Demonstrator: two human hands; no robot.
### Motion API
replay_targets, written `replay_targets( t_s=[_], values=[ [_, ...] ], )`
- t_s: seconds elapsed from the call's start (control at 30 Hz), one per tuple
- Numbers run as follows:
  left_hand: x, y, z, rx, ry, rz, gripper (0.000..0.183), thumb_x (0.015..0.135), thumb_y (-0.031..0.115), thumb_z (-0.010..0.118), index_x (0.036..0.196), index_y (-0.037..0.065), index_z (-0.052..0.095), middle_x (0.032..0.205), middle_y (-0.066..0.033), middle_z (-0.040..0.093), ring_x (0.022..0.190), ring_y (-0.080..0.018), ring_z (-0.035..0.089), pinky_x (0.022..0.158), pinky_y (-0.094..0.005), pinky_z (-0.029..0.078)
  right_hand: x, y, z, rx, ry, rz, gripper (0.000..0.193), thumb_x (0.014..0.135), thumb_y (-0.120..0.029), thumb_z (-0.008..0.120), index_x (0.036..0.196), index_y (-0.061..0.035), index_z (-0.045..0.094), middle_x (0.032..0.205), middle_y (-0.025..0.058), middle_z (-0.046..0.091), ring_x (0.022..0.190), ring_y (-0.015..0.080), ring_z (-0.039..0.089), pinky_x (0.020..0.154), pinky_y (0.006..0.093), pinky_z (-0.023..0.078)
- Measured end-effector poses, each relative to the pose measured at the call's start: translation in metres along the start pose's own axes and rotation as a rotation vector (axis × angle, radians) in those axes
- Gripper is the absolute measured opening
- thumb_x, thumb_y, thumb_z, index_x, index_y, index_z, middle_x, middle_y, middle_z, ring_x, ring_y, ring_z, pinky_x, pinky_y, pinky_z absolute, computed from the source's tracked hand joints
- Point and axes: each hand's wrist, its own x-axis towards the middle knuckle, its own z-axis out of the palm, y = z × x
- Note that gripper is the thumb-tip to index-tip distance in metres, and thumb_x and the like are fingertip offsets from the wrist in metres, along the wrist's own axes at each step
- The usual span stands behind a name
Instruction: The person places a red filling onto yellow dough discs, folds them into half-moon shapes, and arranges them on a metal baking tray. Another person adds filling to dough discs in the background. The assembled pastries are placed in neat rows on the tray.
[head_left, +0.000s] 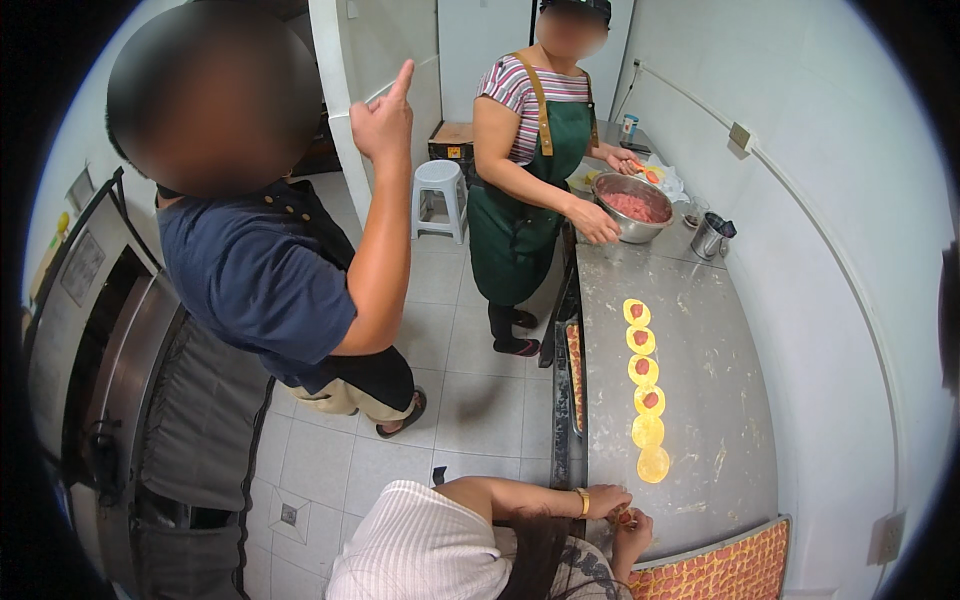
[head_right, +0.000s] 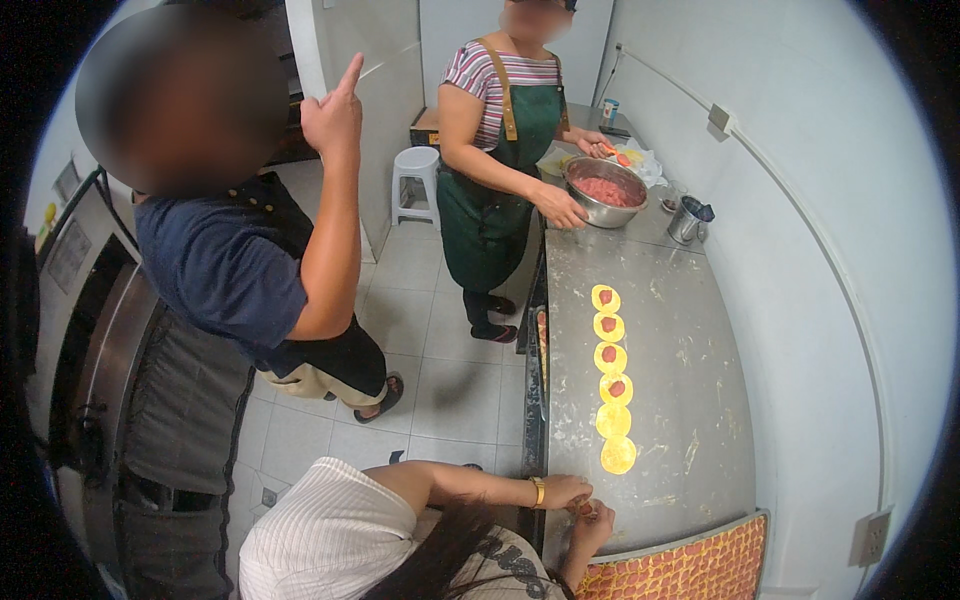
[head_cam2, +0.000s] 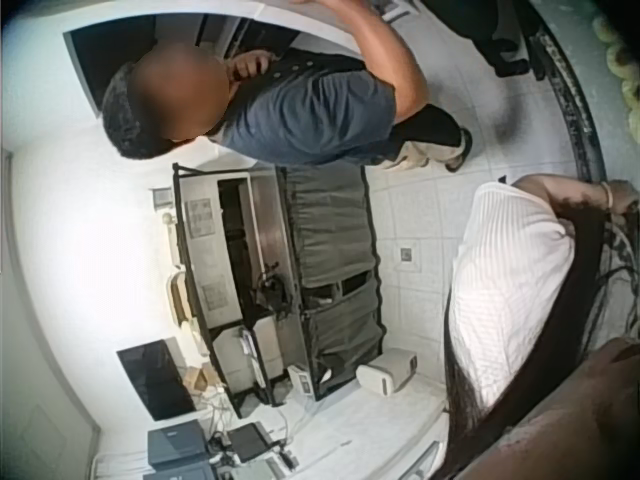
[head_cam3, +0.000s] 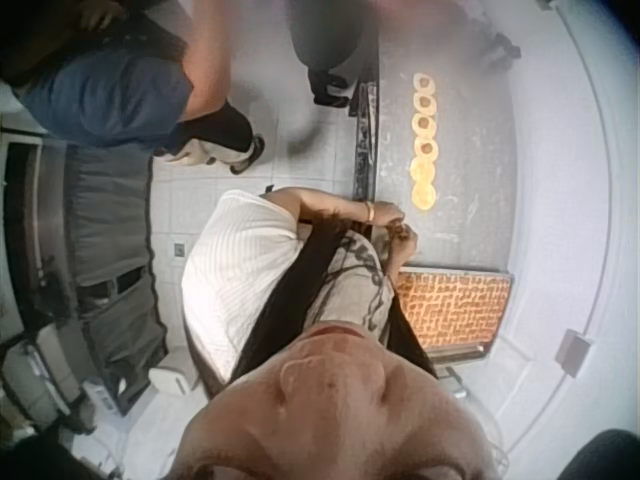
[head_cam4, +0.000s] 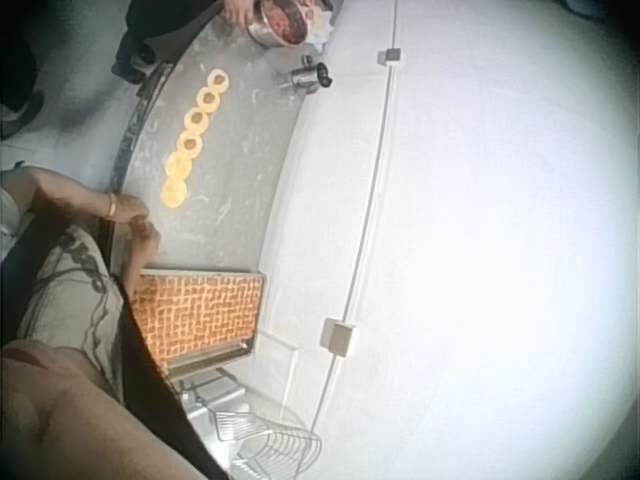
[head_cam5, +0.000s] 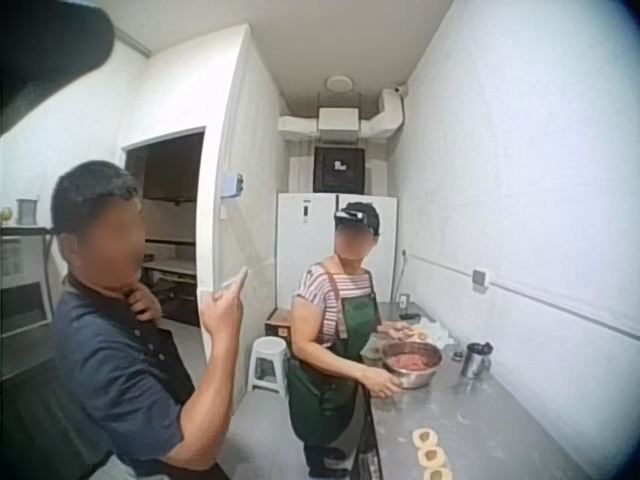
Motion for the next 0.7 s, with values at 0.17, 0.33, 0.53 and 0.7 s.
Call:
replay_targets(
  t_s=[0.17,0.33,0.53,0.7],
  values=[
    [-0.0005,-0.0001,-0.0013,-0.015,-0.005,0.029,0.02,0.072,0.011,0.065,0.088,0.004,0.055,0.085,-0.0148,0.059,0.083,-0.0336,0.057,0.07,-0.0407,0.044,-0.0025,-0.005,0.0002,-0.104,0.032,-0.014,0.023,0.07,-0.009,0.068,0.092,-0.0028,0.064,0.083,0.016,0.056,0.074,0.0351,0.057,0.065,0.0419,0.046],
    [-0.0018,0.0044,-0.0054,-0.027,-0.032,-0.006,0.021,0.071,0.01,0.066,0.089,0.004,0.055,0.087,-0.0148,0.058,0.084,-0.0346,0.057,0.071,-0.0411,0.044,-0.0021,-0.0073,0.0015,-0.075,0.012,0.012,0.021,0.07,-0.007,0.067,0.09,-0.0029,0.064,0.08,0.0158,0.056,0.073,0.0347,0.056,0.064,0.0416,0.046],
    [-0.0026,0.0046,-0.0067,-0.014,-0.025,0.033,0.025,0.07,0.008,0.067,0.091,0.005,0.054,0.09,-0.0139,0.057,0.086,-0.0342,0.057,0.072,-0.0409,0.045,-0.0022,-0.0095,0.0024,-0.021,0.025,0.011,0.018,0.07,-0.003,0.064,0.088,-0.0028,0.064,0.077,0.0152,0.055,0.069,0.0333,0.055,0.062,0.0405,0.045],
    [-0.0006,0.0032,-0.0054,-0.007,-0.046,0.019,0.026,0.07,0.009,0.067,0.092,0.005,0.054,0.091,-0.0137,0.057,0.088,-0.0341,0.057,0.073,-0.0406,0.045,-0.0026,-0.0082,0.0042,-0.015,0.035,0.03,0.017,0.07,-0.003,0.064,0.088,-0.0018,0.063,0.077,0.0156,0.055,0.071,0.0337,0.056,0.063,0.0406,0.045]
  ],
)
